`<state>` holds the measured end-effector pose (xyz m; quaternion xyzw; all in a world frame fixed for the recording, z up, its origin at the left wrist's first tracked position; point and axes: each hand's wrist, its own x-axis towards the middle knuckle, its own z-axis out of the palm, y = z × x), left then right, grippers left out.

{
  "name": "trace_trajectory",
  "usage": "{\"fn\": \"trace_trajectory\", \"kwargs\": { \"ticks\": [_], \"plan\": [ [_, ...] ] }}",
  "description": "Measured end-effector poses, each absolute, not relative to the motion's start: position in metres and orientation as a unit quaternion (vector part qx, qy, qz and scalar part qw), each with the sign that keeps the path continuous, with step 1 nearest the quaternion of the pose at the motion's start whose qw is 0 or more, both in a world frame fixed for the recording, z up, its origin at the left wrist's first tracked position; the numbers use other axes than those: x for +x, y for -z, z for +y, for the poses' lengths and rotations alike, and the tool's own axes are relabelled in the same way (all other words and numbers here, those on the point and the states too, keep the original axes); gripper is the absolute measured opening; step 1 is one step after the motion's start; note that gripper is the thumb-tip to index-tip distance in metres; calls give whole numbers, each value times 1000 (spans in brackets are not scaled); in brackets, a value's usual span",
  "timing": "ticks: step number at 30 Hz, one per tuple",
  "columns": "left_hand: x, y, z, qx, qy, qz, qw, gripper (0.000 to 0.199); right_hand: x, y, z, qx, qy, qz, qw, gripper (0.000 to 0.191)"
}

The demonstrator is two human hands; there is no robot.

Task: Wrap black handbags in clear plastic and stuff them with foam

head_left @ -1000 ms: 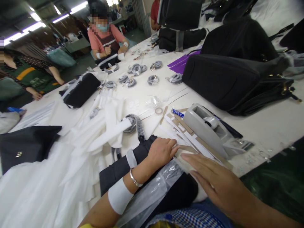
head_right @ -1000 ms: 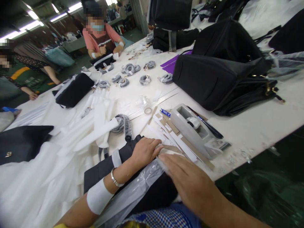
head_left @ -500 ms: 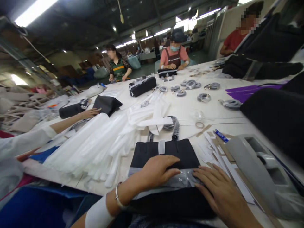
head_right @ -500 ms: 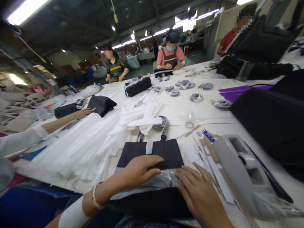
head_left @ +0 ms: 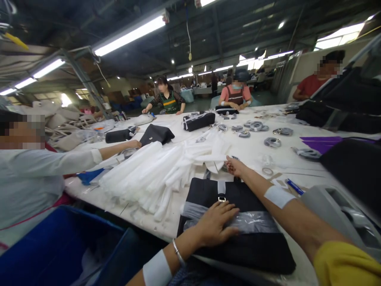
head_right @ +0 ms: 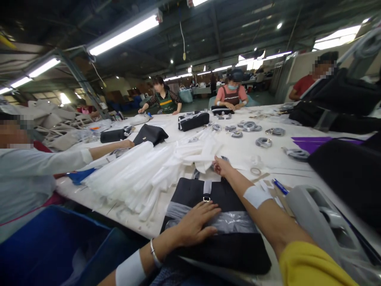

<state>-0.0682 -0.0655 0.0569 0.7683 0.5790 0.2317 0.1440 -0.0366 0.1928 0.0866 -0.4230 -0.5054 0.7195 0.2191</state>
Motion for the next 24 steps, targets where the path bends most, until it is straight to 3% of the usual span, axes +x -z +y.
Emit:
{"fn": "trace_trajectory", "kwargs": {
  "ticks": [3,8,16,20,24],
  "plan": [
    [-88,-71,-65,726,-327,592,125,47,-42,-80,201,-478,-696,-470,257,25],
    [-148,-102,-39,614,-426,664,-7,37,-26,-79,208,-496,-671,-450,317,15],
    [-204,-100,71,626,-191,756,-7,38,-42,-73,182,-436,-745,-469,185,26],
    [-216,-84,105,612,-144,778,10,32,-58,-59,166,-402,-734,-513,188,14],
    [-230,-79,117,598,-127,791,28,44,-57,-47,161,-364,-711,-564,208,15]
  ]
}}
